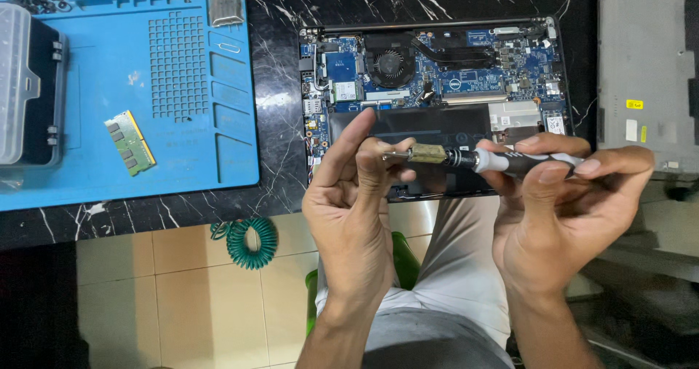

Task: The person uses a screwdriver to remove screws from the motherboard and battery area of a disassembled laptop. They then pick up the laptop's bottom cover and place it aside before continuing to remove additional screws from the internal components.

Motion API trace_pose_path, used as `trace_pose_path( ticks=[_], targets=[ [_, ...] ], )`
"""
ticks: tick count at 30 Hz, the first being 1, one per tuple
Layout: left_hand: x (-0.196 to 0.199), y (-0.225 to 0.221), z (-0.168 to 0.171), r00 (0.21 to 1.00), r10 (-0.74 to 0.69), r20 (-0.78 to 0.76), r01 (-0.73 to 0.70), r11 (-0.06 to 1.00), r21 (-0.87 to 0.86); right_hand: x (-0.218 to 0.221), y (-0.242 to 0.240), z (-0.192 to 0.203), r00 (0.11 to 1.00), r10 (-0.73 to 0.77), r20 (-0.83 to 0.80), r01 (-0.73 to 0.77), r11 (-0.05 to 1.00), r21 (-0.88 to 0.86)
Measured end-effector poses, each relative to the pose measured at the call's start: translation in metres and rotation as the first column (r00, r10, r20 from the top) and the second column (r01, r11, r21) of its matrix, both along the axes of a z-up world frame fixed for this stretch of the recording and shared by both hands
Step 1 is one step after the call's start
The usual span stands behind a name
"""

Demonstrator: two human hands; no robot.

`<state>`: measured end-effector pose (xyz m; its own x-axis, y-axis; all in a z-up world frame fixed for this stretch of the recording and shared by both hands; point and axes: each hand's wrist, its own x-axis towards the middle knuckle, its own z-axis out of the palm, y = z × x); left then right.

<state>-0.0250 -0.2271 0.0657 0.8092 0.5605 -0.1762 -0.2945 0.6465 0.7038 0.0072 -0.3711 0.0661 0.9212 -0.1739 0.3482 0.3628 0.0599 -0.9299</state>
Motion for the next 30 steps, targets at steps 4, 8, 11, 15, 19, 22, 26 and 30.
trace_pose_path(
  ticks=[4, 8, 11, 15, 19, 22, 26, 30],
  targets=[
    [-0.004, -0.002, -0.005, 0.996, -0.022, 0.086, 0.019, 0.999, 0.034, -0.001, -0.003, 0.004, 1.000, 0.018, -0.007, -0.019, 0.999, -0.041],
    [-0.004, -0.003, -0.008, 0.995, 0.004, 0.098, -0.003, 1.000, -0.014, -0.002, -0.001, 0.004, 1.000, -0.003, 0.006, 0.003, 0.999, -0.034],
    [-0.004, -0.002, -0.009, 0.997, 0.014, 0.077, -0.013, 1.000, -0.017, -0.002, -0.001, 0.003, 0.999, 0.007, 0.042, -0.004, 0.999, -0.049],
    [-0.005, -0.001, -0.008, 0.995, -0.001, 0.102, -0.004, 0.998, 0.055, -0.001, -0.006, 0.002, 0.997, 0.013, 0.078, -0.007, 0.997, -0.081],
    [-0.007, 0.000, -0.005, 0.988, -0.023, 0.153, 0.005, 0.993, 0.117, -0.001, -0.002, 0.005, 0.994, -0.018, 0.106, 0.024, 0.998, -0.062],
    [-0.007, -0.001, -0.004, 0.987, 0.032, 0.160, -0.045, 0.996, 0.083, -0.003, 0.001, 0.010, 0.993, -0.028, 0.111, 0.036, 0.996, -0.076],
    [-0.004, -0.002, -0.004, 0.989, 0.061, 0.135, -0.071, 0.995, 0.069, -0.005, 0.000, 0.015, 0.990, -0.036, 0.133, 0.058, 0.985, -0.162],
    [-0.003, 0.001, 0.000, 0.992, 0.008, 0.123, -0.017, 0.997, 0.073, -0.001, -0.004, 0.014, 0.977, -0.014, 0.211, 0.066, 0.969, -0.239]
  ],
)
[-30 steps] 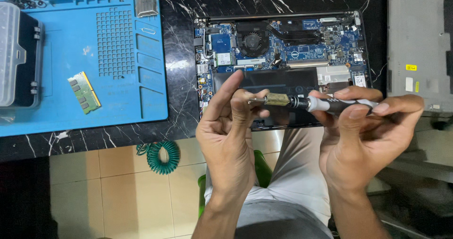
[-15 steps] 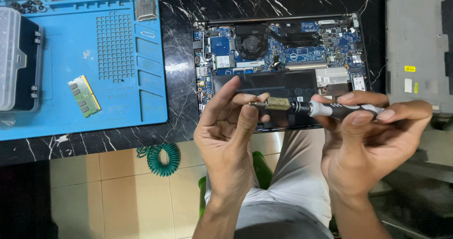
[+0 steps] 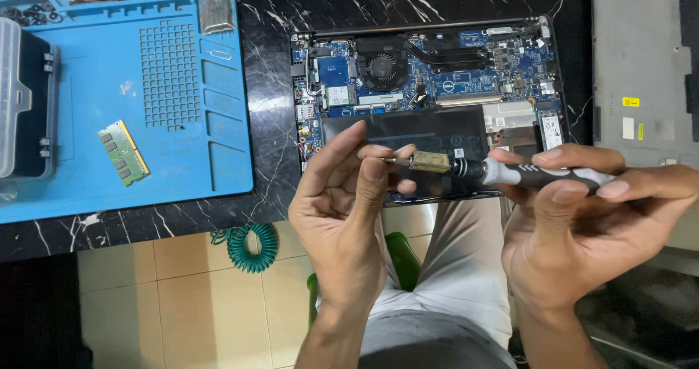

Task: The person uses a screwdriver to remove screws from the motherboard and battery area of a disassembled laptop. They then pick up the laptop's bottom cover and place it aside before continuing to remove additional screws from the internal components.

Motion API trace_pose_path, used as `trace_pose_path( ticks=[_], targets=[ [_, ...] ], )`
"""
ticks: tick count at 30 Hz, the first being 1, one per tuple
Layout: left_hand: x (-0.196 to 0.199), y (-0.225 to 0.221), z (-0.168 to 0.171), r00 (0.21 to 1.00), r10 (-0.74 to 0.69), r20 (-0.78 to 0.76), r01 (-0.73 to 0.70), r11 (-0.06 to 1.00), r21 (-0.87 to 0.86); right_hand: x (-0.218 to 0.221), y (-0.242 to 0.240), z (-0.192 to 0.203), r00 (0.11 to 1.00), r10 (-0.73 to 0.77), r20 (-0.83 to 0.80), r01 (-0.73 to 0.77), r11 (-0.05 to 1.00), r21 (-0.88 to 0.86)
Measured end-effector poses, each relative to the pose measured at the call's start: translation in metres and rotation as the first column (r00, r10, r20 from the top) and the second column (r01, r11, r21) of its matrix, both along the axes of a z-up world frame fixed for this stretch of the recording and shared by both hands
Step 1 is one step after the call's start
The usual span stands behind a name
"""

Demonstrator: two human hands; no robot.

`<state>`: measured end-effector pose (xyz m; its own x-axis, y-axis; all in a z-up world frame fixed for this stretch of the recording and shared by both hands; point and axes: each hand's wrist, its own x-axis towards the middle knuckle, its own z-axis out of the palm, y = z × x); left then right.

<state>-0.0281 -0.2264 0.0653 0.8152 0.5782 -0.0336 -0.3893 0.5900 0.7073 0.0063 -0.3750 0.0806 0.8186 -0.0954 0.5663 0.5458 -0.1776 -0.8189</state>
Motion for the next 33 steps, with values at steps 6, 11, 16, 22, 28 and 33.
trace_pose_path(
  ticks=[6, 11, 16, 22, 28, 33],
  targets=[
    [0.002, 0.004, 0.002, 0.999, -0.045, -0.025, 0.044, 0.999, -0.024, 0.005, 0.001, 0.005, 1.000, 0.006, 0.030, -0.005, 0.999, -0.052],
    [0.004, 0.003, 0.001, 0.997, -0.035, -0.063, 0.034, 0.999, -0.025, 0.006, 0.000, -0.004, 0.997, 0.020, -0.081, -0.013, 0.997, 0.079],
    [-0.001, 0.017, 0.000, 0.999, -0.047, -0.013, 0.047, 0.998, -0.038, 0.009, -0.010, -0.009, 0.974, 0.083, -0.211, -0.052, 0.988, 0.146],
    [-0.023, 0.070, 0.005, 0.973, 0.174, -0.153, -0.054, 0.812, 0.581, 0.032, -0.008, 0.023, 0.945, 0.296, -0.137, -0.313, 0.941, -0.126],
    [-0.032, 0.097, -0.017, 0.991, 0.042, -0.126, 0.113, 0.234, 0.966, 0.043, 0.011, 0.037, 0.856, 0.505, -0.108, -0.511, 0.798, -0.319],
    [-0.040, 0.096, -0.017, 0.980, -0.008, -0.199, 0.198, 0.140, 0.970, 0.049, 0.020, 0.044, 0.809, 0.580, -0.099, -0.572, 0.735, -0.364]
  ],
)
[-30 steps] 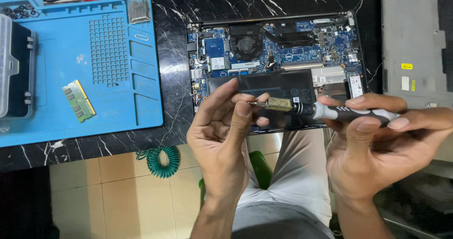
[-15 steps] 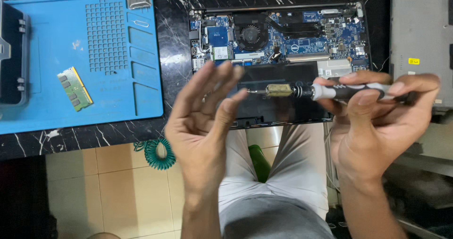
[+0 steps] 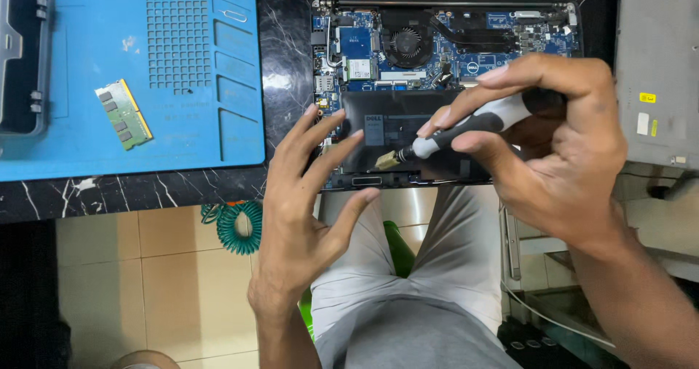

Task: The person uses a screwdriver to remove screws from the motherboard and battery area of a disassembled laptop. They then pick up the laptop's bottom cover and place it aside before continuing to remove additional screws from the internal components.

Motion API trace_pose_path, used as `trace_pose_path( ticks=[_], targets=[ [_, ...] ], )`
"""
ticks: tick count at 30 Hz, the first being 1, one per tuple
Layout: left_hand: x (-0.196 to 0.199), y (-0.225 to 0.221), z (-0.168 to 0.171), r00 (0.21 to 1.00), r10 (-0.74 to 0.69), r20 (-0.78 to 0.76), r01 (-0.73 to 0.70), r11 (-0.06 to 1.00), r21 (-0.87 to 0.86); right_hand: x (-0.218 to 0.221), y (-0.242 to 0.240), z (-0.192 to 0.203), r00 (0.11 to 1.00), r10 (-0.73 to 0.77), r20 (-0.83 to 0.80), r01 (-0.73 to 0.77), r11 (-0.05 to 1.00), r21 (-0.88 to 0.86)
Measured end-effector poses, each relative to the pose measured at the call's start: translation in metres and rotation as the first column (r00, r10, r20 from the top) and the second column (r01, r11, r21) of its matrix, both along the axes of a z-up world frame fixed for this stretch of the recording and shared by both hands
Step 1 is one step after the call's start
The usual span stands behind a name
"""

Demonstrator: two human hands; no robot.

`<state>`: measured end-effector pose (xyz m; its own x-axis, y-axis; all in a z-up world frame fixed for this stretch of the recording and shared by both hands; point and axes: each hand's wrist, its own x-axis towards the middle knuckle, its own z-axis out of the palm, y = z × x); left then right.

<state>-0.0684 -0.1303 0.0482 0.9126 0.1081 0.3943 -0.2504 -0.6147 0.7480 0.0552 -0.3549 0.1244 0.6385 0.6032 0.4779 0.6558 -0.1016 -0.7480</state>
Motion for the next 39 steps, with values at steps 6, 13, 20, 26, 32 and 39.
trace_pose_path(
  ticks=[6, 13, 20, 26, 32, 39],
  targets=[
    [0.004, -0.011, -0.010, 0.999, 0.028, 0.021, -0.032, 0.967, 0.255, 0.003, -0.023, 0.010, 0.996, 0.000, 0.086, 0.011, 0.993, -0.120],
    [0.015, -0.035, -0.012, 0.982, -0.020, 0.188, -0.055, 0.920, 0.388, -0.002, -0.040, -0.001, 0.996, -0.005, 0.091, 0.013, 0.996, -0.094],
    [0.022, -0.041, -0.027, 0.945, 0.031, 0.325, -0.151, 0.923, 0.353, -0.002, -0.042, -0.006, 0.994, 0.030, 0.104, -0.016, 0.990, -0.137],
    [0.025, -0.044, -0.032, 0.933, 0.069, 0.353, -0.180, 0.938, 0.295, 0.001, -0.041, -0.006, 0.993, 0.071, 0.092, -0.059, 0.991, -0.124],
    [0.025, -0.044, -0.036, 0.927, 0.083, 0.365, -0.191, 0.943, 0.271, 0.003, -0.038, 0.006, 0.968, 0.190, 0.165, -0.154, 0.966, -0.209],
    [0.026, -0.045, -0.036, 0.925, 0.091, 0.368, -0.197, 0.945, 0.260, 0.021, -0.035, 0.044, 0.919, 0.391, -0.056, -0.370, 0.802, -0.469]
  ],
)
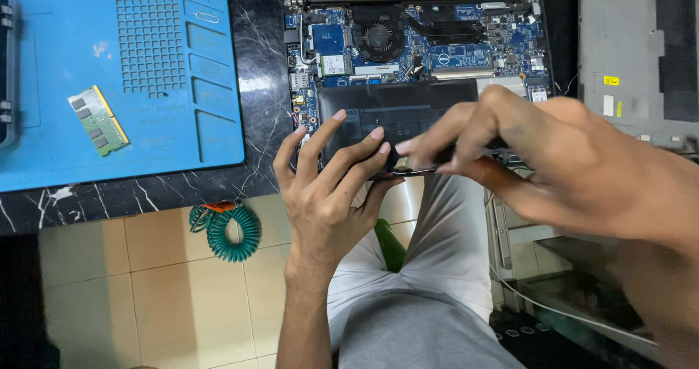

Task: The person uses a screwdriver to remove screws from the motherboard and battery area of a disassembled laptop. They then pick up the laptop's bottom cover and place it aside before continuing to remove additional screws from the internal components.

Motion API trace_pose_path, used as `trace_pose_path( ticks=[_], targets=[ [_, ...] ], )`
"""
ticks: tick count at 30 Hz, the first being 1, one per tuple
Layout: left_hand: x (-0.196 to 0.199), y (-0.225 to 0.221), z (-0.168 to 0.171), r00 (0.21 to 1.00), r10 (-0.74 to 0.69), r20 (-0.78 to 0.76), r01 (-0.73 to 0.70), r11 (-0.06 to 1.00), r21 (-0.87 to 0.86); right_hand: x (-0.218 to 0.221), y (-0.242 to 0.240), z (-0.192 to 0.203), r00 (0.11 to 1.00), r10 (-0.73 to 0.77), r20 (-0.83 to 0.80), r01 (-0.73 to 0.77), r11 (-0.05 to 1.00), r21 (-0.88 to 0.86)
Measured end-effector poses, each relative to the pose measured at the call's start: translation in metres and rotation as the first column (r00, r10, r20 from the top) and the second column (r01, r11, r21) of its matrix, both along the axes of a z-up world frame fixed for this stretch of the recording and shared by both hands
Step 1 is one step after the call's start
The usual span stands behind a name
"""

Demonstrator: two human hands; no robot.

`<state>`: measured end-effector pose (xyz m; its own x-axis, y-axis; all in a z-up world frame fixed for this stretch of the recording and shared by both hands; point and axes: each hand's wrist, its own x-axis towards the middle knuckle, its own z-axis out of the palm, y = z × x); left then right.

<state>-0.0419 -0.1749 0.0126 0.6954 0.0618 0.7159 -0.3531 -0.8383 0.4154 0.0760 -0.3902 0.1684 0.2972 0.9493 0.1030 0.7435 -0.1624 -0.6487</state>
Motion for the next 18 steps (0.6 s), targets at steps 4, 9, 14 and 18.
trace_pose_path(
  ticks=[4, 9, 14, 18],
  targets=[
    [-0.001, 0.000, -0.002, 1.000, 0.000, -0.005, 0.000, 1.000, 0.009, -0.017, 0.007, -0.012, 0.780, -0.243, 0.577, 0.315, 0.949, -0.025],
    [0.000, -0.002, 0.000, 1.000, 0.010, 0.006, -0.010, 1.000, -0.010, -0.003, 0.020, 0.013, 0.999, 0.045, -0.017, -0.046, 0.998, -0.043],
    [-0.002, -0.001, 0.001, 1.000, 0.022, -0.013, -0.022, 1.000, 0.002, -0.022, 0.020, -0.004, 0.827, -0.187, 0.531, 0.255, 0.965, -0.057],
    [-0.011, 0.005, 0.006, 0.991, -0.065, -0.117, 0.058, 0.996, -0.063, -0.009, 0.027, 0.007, 0.997, -0.072, -0.004, 0.072, 0.997, 0.013]
  ],
)
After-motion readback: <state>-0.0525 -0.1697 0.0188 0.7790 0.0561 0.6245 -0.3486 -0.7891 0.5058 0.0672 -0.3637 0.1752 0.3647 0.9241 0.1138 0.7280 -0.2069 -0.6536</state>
